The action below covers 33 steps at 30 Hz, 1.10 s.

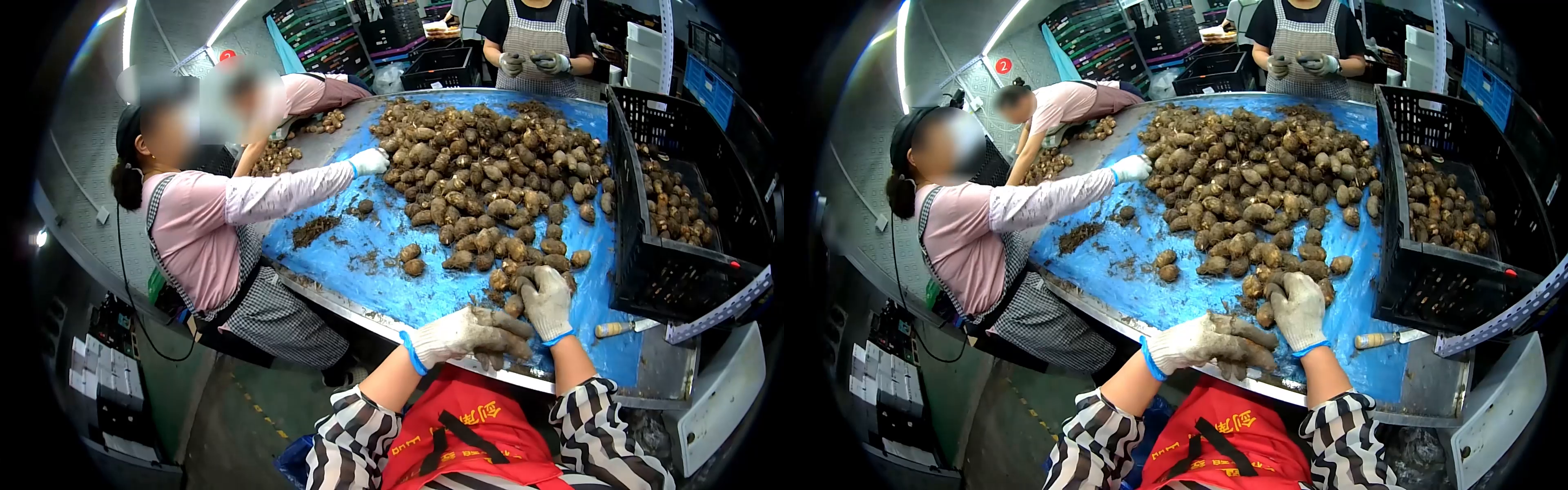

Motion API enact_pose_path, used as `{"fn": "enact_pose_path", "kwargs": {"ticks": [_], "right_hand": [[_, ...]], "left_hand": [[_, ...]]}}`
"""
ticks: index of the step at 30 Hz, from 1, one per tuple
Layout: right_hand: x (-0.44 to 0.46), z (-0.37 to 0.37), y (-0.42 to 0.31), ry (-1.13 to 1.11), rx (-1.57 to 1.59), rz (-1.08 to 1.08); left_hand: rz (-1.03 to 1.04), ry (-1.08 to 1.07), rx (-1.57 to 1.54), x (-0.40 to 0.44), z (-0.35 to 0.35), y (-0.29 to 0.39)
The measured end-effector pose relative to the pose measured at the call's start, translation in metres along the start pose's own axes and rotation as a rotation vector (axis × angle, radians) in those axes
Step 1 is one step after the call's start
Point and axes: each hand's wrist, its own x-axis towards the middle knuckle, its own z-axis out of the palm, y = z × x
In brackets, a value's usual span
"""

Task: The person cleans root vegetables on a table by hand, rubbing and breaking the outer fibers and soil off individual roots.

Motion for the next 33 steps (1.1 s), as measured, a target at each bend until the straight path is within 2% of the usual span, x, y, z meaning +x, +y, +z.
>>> {"fn": "enact_pose_path", "kwargs": {"ticks": [2,3,4,6,8,9,10,12,13,15,16,18,20,21,24,26,27,28,30,32,33], "right_hand": [[-0.003,0.011,0.015,0.019,-0.051,-0.057],[-0.002,0.009,0.013,0.014,-0.013,-0.082],[-0.003,0.008,0.012,0.02,-0.025,-0.09],[-0.003,0.008,0.011,0.035,-0.054,-0.104],[-0.001,0.007,0.007,0.016,-0.059,-0.081],[0.0,0.005,0.005,0.021,-0.049,-0.088],[0.0,0.003,0.003,0.019,-0.045,-0.093],[0.001,0.005,0.005,0.047,0.001,-0.104],[0.002,0.005,0.004,0.048,0.009,-0.072],[0.005,0.0,0.0,0.087,0.047,-0.072],[0.006,-0.004,0.001,0.077,0.098,-0.051],[0.005,-0.005,0.014,0.062,0.008,0.021],[0.004,0.001,0.028,0.136,0.039,0.014],[0.003,0.003,0.031,0.172,0.058,0.008],[0.008,-0.007,0.019,0.027,-0.019,0.137],[0.006,-0.004,0.02,0.054,-0.055,0.08],[0.005,-0.001,0.021,0.07,-0.062,0.054],[0.004,0.001,0.022,0.085,-0.066,0.027],[0.004,0.003,0.022,0.08,-0.068,0.013],[0.004,0.003,0.023,0.085,-0.077,0.006],[0.004,0.002,0.021,0.085,-0.072,-0.009]], "left_hand": [[0.025,0.016,0.015,0.007,0.003,0.01],[-0.001,0.152,0.006,0.006,0.015,0.028],[0.031,0.129,-0.1,0.011,0.01,0.034],[0.35,0.246,-0.25,0.012,0.001,0.054],[0.593,0.468,-0.215,0.005,-0.055,0.085],[0.792,0.615,-0.578,-0.004,-0.054,0.125],[0.96,0.711,-0.441,-0.025,-0.117,0.133],[1.386,0.593,-0.082,-0.065,-0.309,0.119],[1.265,0.956,-0.253,-0.088,-0.233,0.148],[1.152,0.9,-0.373,-0.099,-0.207,0.143],[1.085,1.026,-0.206,-0.084,-0.176,0.131],[0.937,0.883,-0.12,-0.059,-0.157,0.088],[0.777,0.995,-0.085,-0.021,-0.1,0.049],[0.716,0.967,-0.014,-0.009,-0.081,0.027],[0.439,0.967,0.06,0.021,-0.046,-0.016],[0.524,0.939,0.014,0.034,-0.031,-0.04],[0.351,1.023,0.116,0.037,-0.026,-0.036],[0.526,1.02,0.297,0.046,-0.034,-0.047],[0.425,1.181,0.933,0.057,-0.04,-0.042],[0.324,1.217,1.263,0.075,-0.049,-0.044],[0.216,1.151,1.328,0.077,-0.043,-0.036]]}}
